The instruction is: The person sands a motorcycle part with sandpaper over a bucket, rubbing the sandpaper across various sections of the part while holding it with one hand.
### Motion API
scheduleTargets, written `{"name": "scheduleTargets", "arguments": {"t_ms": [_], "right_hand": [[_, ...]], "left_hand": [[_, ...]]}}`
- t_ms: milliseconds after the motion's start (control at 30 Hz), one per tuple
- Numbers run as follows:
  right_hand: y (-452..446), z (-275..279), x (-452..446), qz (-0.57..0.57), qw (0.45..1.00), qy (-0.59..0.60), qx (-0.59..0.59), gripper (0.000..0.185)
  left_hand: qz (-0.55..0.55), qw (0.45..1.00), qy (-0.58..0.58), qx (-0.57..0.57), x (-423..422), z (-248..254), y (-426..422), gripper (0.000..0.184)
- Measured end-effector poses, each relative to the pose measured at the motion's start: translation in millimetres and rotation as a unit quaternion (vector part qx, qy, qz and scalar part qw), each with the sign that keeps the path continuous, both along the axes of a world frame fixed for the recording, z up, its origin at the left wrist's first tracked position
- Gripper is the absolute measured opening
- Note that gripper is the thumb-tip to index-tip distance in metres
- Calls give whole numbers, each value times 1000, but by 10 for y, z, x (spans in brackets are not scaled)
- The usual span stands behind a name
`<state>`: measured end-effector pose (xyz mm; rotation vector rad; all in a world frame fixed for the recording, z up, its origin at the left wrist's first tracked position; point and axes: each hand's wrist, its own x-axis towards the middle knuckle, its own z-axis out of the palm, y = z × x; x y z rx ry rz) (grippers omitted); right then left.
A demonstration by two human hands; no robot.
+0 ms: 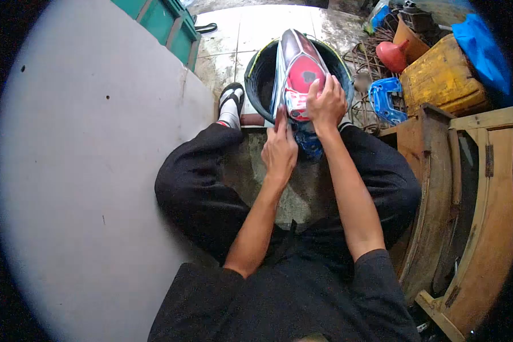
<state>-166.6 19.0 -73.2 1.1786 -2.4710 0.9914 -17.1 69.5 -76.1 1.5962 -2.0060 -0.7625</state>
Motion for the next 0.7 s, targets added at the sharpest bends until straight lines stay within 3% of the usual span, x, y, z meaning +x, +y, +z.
{"name": "scheduleTargets", "arguments": {"t_ms": [200,300,367,700], "right_hand": [[24,6,25,3,1000,10,-18,48],[11,-26,7,0,1000,-5,-9,49],[5,-41,2,2,1000,9,-15,49],[3,-26,0,3,1000,10,-22,48]], "left_hand": [[-11,996,-37,76,85,173,59,55],[-12,996,-59,72,87,121,52,55],[17,1000,-12,-14,-22,43,-64,54],[2,999,-34,15,37,23,60,54]]}}
